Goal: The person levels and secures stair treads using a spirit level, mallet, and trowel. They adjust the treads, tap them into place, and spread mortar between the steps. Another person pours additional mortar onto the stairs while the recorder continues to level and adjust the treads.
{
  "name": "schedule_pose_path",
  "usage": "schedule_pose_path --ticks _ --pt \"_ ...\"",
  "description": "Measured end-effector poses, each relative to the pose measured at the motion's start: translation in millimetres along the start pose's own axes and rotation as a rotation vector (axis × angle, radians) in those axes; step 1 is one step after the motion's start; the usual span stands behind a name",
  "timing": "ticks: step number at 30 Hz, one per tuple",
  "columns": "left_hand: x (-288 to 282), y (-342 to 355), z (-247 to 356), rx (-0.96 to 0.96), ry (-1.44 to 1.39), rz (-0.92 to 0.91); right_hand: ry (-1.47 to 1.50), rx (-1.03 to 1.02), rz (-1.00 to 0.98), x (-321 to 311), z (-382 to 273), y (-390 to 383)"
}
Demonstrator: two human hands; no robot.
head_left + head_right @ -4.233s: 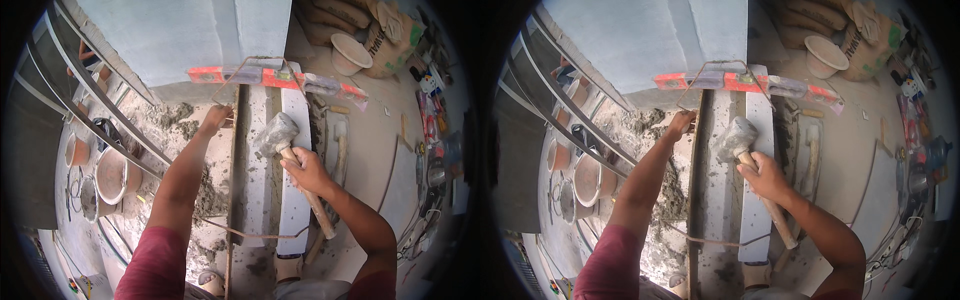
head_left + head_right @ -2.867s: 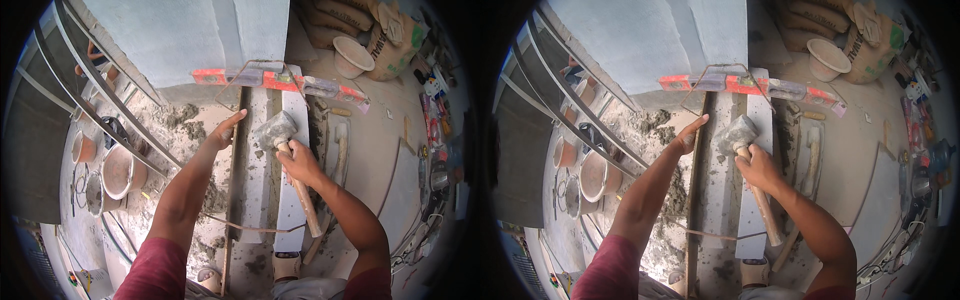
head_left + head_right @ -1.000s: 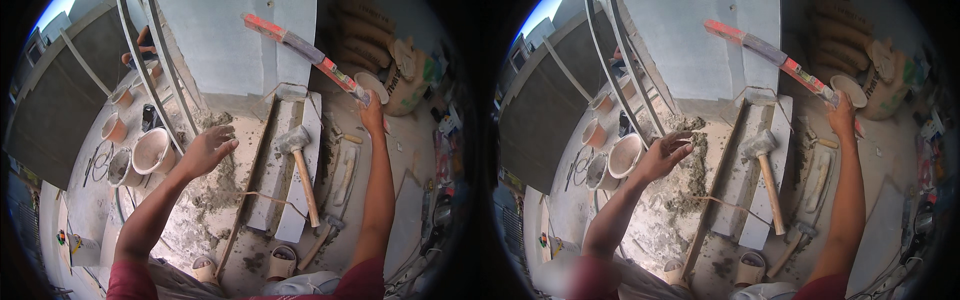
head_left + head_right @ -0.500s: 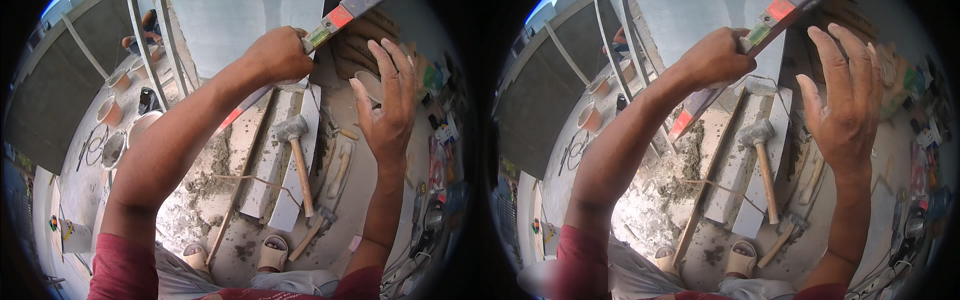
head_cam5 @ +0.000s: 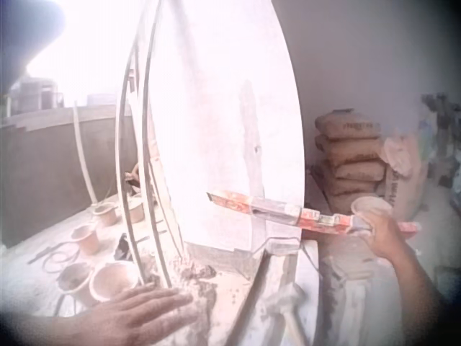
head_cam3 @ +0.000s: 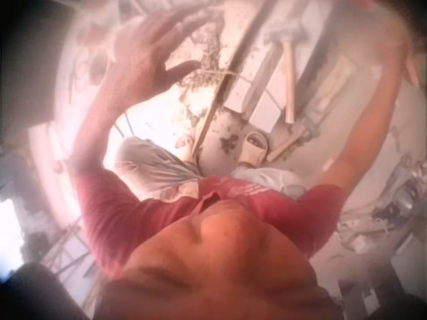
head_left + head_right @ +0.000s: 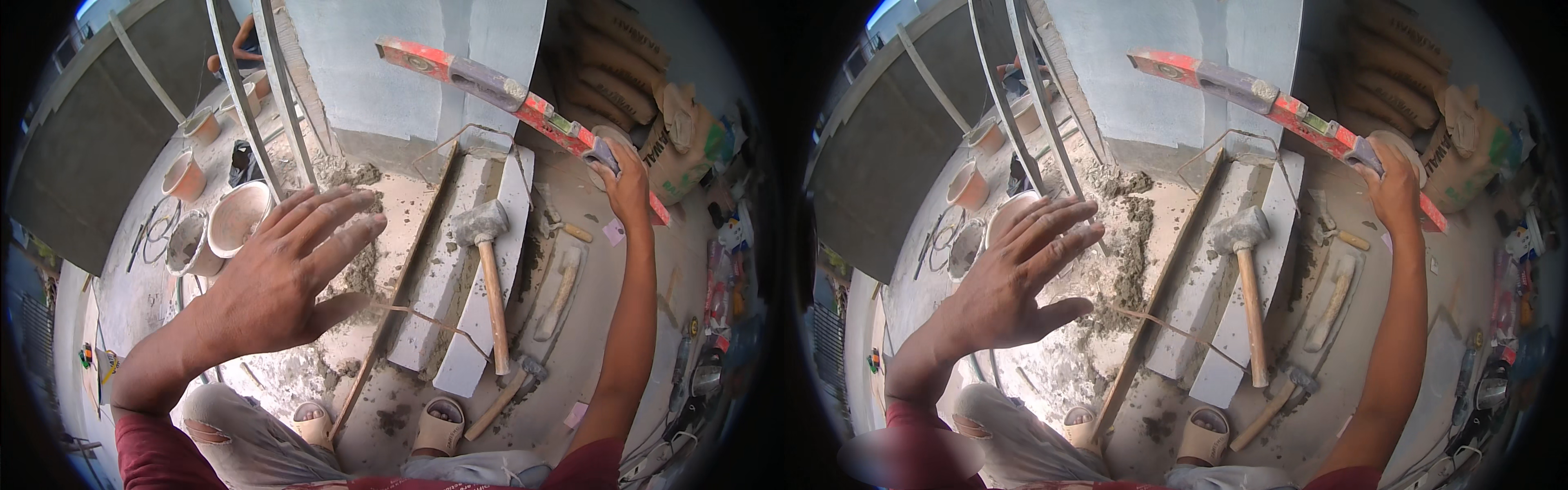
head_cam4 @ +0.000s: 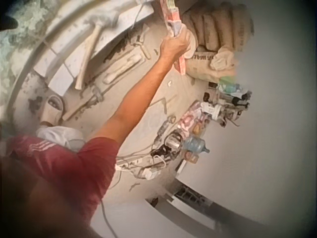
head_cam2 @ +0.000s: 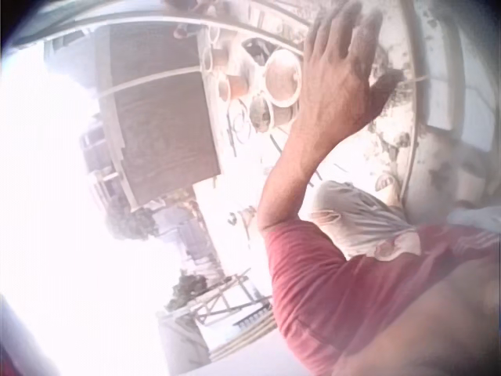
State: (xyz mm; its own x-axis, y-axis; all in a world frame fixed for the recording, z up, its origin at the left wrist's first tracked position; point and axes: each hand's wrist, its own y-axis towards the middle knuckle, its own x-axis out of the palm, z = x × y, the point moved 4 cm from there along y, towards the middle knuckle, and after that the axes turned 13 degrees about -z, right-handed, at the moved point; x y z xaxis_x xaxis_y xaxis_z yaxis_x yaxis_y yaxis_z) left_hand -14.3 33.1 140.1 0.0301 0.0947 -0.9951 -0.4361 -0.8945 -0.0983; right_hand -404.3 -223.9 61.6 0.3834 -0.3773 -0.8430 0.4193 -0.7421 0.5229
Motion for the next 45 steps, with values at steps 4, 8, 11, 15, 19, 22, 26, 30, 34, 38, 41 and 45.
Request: schedule_pose_path --ticks 4,8,11,15,19,22,26,30,34,38,41,45 --pt "57.1 -94.7 12.1 -0.121 -0.337 -0.322 0.012 0.099 -0.132 50.5 26.7 16.6" --pt "101.3 -132.8 37.9 -0.202 -0.58 -0.559 0.043 0.119 -0.251 109.0 42.9 28.6" --pt "118.7 -145.4 42.1 -0.257 -0.77 -0.664 0.166 0.171 -0.41 140.0 30.7 32.5" --pt "123.6 -148.8 39.8 -0.312 -0.667 -0.71 0.194 0.104 -0.476 165.2 34.5 31.5" --pt "128.4 -167.6 42.2 -0.434 -0.693 -0.749 0.224 0.106 -0.561 187.2 36.6 34.8" --pt "131.5 -171.5 38.7 -0.484 -0.66 -0.738 0.177 0.121 -0.561 184.6 34.5 28.0" --pt "126.1 -164.5 35.3 -0.53 -0.625 -0.753 0.231 0.15 -0.519 169.5 27.8 20.7" --pt "126.7 -162.7 31.7 -0.506 -0.624 -0.73 0.089 0.183 -0.458 160.1 44.3 6.8" --pt "127.1 -160.4 29.4 -0.477 -0.617 -0.69 0.114 0.216 -0.438 147.4 43.3 -6.9" --pt "120.9 -144.3 30.8 -0.433 -0.578 -0.746 0.126 0.264 -0.424 134.1 29.2 -10.7" --pt "130.2 -157.9 27.0 -0.443 -0.629 -0.684 0.105 0.279 -0.417 129.2 32.8 -15.1" --pt "132.6 -159.3 25.9 -0.448 -0.614 -0.693 0.13 0.338 -0.43 132.3 27.8 -15.2"
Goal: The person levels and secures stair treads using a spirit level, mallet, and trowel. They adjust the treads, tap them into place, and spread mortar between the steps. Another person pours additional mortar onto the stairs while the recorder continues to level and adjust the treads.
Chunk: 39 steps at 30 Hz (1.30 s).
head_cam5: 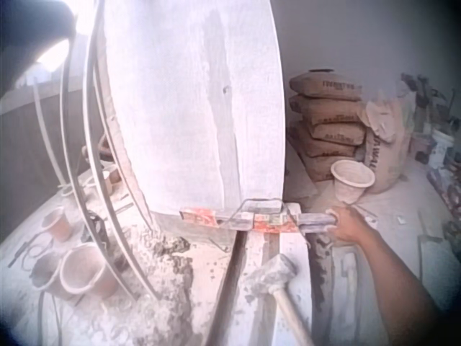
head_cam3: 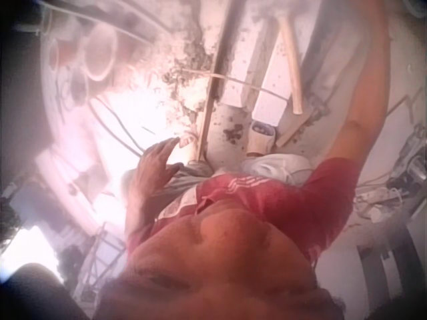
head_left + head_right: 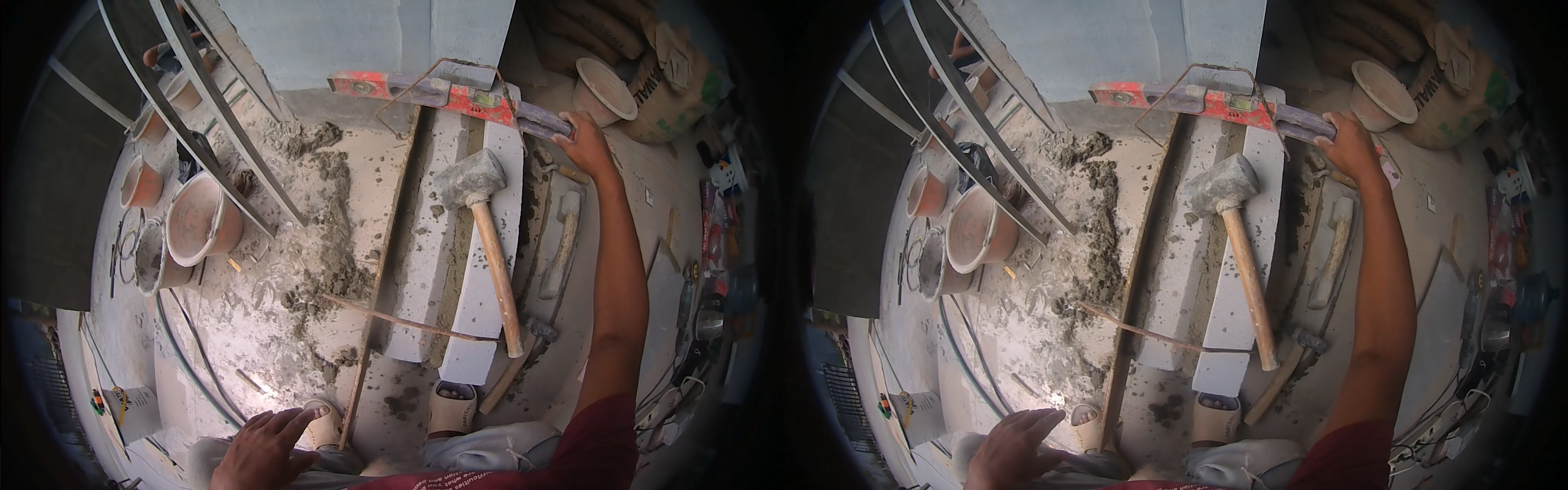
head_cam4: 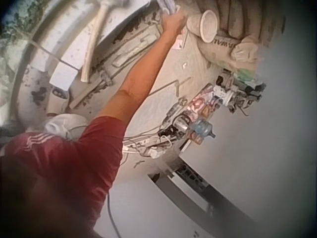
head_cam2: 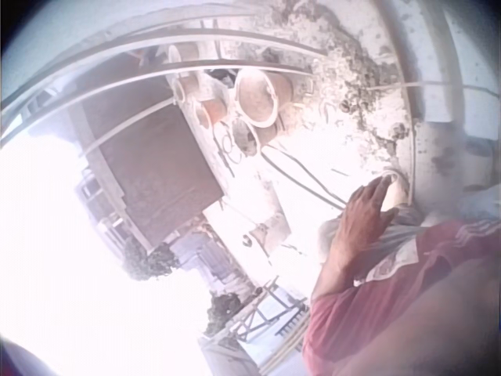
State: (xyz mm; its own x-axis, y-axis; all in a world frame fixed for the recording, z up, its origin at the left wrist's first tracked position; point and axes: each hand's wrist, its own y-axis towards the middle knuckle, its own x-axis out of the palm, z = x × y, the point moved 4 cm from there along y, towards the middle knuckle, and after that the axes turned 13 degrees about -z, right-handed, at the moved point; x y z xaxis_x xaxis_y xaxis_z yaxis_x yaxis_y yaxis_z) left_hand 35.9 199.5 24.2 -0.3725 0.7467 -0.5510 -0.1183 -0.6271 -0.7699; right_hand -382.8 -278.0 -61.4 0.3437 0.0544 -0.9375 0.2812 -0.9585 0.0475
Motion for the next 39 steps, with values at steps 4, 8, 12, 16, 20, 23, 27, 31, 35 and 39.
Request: schedule_pose_path --ticks 4,8,12,16,20,23,27,31,35,39 --pt "0.5 0.8 -2.4 -0.012 0.011 -0.004 -0.061 -0.009 0.04 3.5 -0.7 1.9" --pt "-0.8 1.8 -2.2 -0.025 0.019 -0.003 -0.119 -0.016 0.1 5.2 -5.9 -2.1" --pt "-1.1 5.4 -2.9 -0.022 0.024 -0.009 -0.104 -0.112 0.234 6.3 -33.5 -23.9" --pt "-3.0 0.0 -4.4 -0.047 0.028 0.016 0.081 -0.07 -0.187 40.5 -121.6 -81.0" --pt "0.1 4.0 -6.8 -0.014 0.023 -0.003 0.09 -0.053 -0.434 59.4 -144.4 -128.9" --pt "-10.5 5.1 9.4 0.013 0.062 -0.009 0.045 -0.03 -0.416 73.8 -143.3 -139.7" --pt "-10.9 -4.7 8.4 0.021 0.067 0.01 0.209 0.05 -0.35 82.3 -143.0 -137.0" --pt "-25.1 8.5 8.4 0.135 0.12 0.073 0.344 -0.023 -0.279 76.5 -123.9 -132.2" --pt "-76.6 43.1 5.1 0.305 -0.047 0.185 0.931 0.043 -0.438 55.1 -146.6 -123.1" --pt "-136.2 148.0 28.7 0.255 0.02 0.284 1.069 0.027 -0.487 45.0 -165.5 -108.0"
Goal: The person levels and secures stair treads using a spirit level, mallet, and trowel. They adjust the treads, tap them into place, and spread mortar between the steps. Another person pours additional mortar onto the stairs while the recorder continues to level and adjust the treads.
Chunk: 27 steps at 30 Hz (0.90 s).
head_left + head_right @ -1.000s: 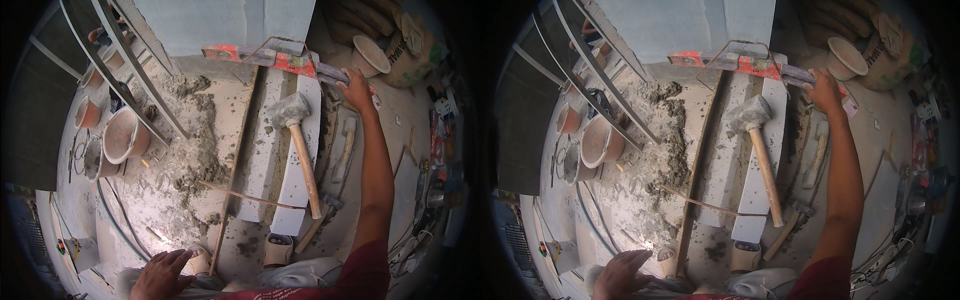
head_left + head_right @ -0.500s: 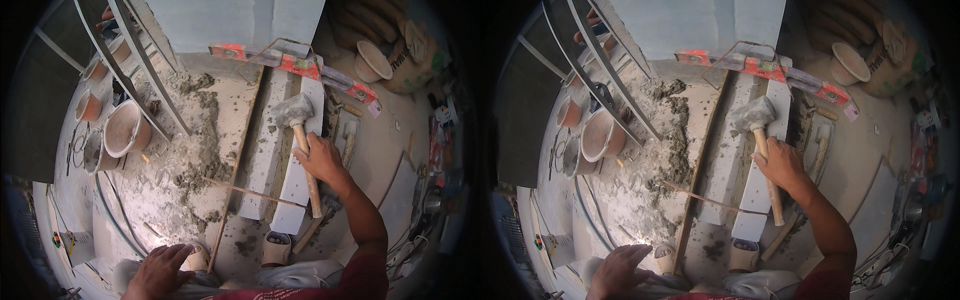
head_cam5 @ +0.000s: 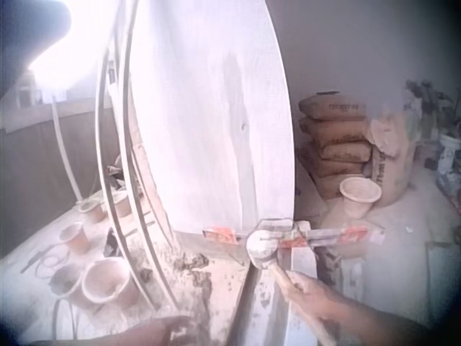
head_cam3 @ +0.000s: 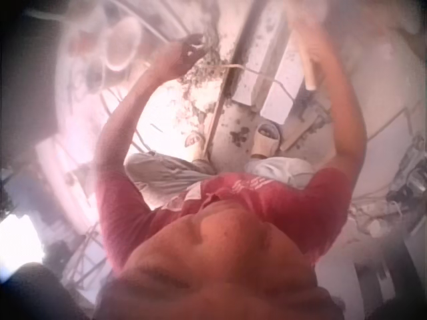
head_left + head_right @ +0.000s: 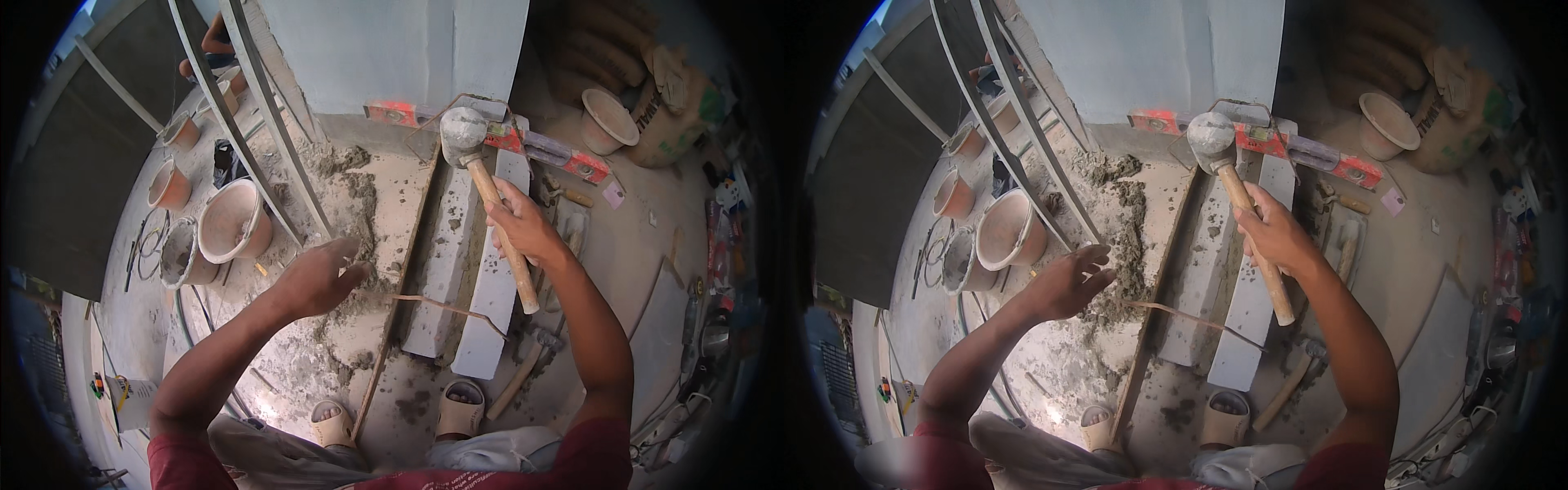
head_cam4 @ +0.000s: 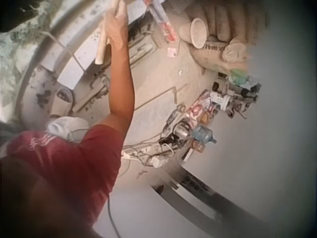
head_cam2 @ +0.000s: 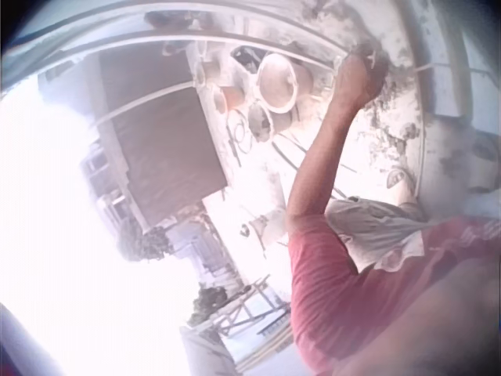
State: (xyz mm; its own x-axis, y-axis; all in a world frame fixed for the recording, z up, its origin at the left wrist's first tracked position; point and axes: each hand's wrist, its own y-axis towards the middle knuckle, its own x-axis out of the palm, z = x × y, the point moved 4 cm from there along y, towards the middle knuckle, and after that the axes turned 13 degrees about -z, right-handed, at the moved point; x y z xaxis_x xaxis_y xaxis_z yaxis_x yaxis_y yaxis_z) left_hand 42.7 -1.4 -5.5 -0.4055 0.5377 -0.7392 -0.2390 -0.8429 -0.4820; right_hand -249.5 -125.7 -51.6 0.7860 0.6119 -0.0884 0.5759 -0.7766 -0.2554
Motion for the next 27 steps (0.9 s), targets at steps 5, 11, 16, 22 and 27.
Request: schedule_pose_path --ticks 5,11,16,22,27 --pt "22.4 157.3 28.2 -0.184 0.047 -0.079 -0.282 -0.048 0.037 19.9 1.9 19.5" --pt "58.0 221.8 8.9 -0.208 -0.128 0.138 -0.351 -0.088 0.041 31.5 13.8 33.1" --pt "55.2 215.2 8.9 -0.271 -0.146 0.165 -0.33 -0.185 0.071 33.5 9.7 47.5" --pt "53.4 215.4 8.6 -0.298 -0.133 0.149 -0.347 -0.183 0.078 29.0 15.2 65.2" --pt "52.4 212.3 8.4 -0.336 -0.139 0.163 -0.319 -0.164 0.081 33.5 8.4 59.4"
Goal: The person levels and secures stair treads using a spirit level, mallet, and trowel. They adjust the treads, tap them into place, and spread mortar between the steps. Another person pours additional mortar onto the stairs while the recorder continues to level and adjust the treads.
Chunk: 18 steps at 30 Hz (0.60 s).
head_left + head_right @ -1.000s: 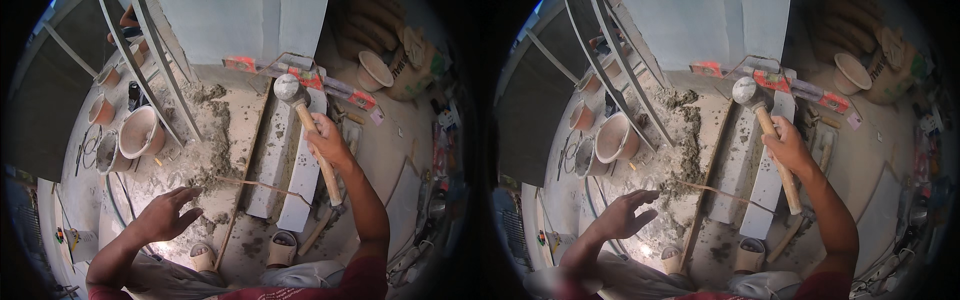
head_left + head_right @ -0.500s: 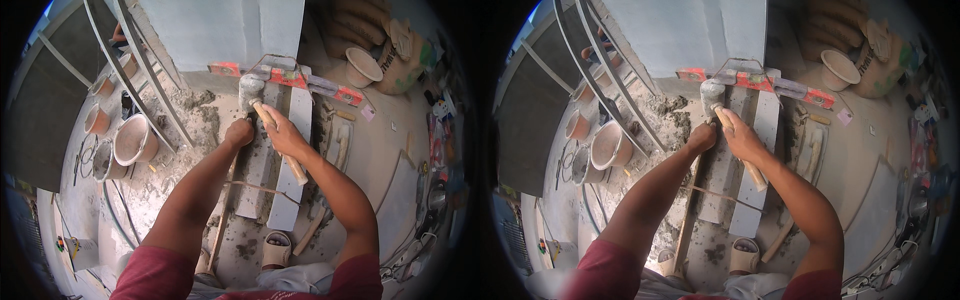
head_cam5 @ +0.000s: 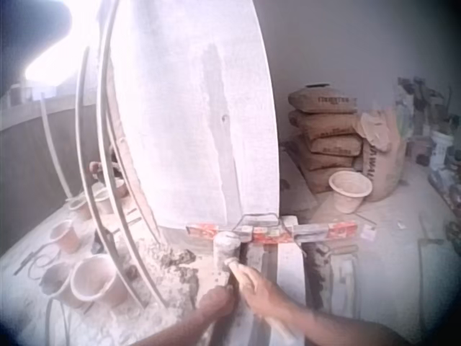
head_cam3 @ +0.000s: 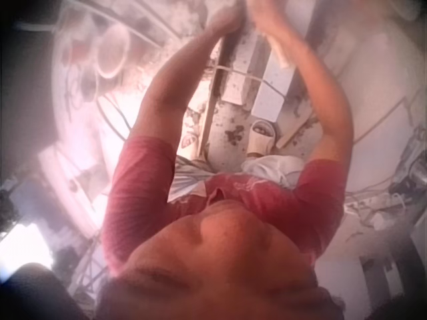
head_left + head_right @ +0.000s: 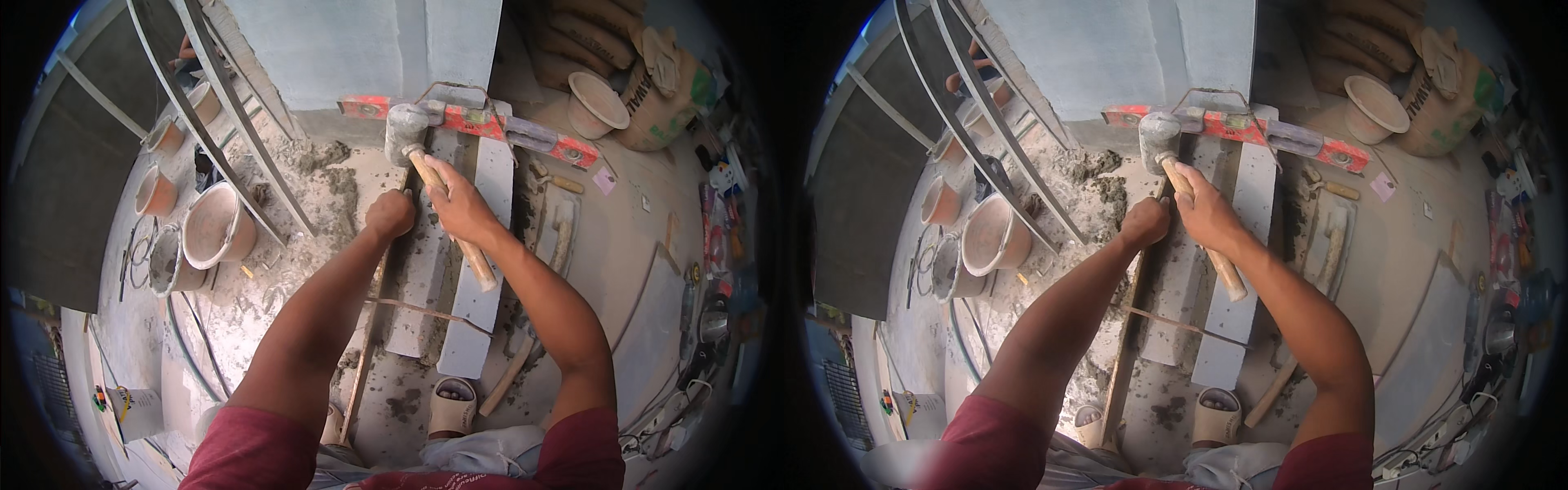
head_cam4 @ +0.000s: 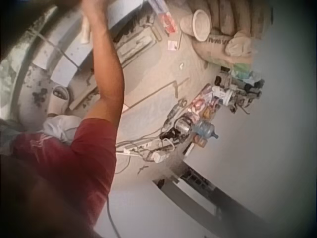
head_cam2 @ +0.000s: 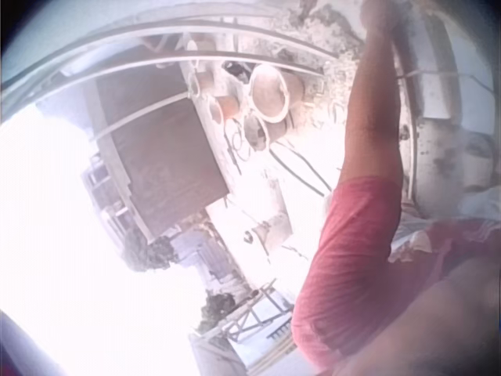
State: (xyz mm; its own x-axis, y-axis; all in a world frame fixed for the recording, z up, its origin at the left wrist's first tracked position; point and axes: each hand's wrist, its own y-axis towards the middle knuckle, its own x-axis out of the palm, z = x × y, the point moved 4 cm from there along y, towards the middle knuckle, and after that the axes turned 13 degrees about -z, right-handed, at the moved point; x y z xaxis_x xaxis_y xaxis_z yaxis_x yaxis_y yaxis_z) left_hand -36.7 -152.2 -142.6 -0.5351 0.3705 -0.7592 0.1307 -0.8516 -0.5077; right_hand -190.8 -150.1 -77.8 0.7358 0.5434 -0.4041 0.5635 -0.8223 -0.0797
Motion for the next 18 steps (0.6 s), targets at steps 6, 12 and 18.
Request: schedule_pose_path --ticks 6,12,18 --pt "1.7 0.9 3.4 -0.005 0.018 -0.009 -0.063 -0.149 0.084 -0.5 10.6 -0.6" --pt "0.2 -2.3 3.3 -0.043 -0.012 0.032 -0.019 -0.04 0.022 -0.3 14.7 -7.6" --pt "-6.0 -3.6 4.2 -0.105 -0.028 -0.011 0.011 0.07 -0.018 -4.0 9.8 -21.7"
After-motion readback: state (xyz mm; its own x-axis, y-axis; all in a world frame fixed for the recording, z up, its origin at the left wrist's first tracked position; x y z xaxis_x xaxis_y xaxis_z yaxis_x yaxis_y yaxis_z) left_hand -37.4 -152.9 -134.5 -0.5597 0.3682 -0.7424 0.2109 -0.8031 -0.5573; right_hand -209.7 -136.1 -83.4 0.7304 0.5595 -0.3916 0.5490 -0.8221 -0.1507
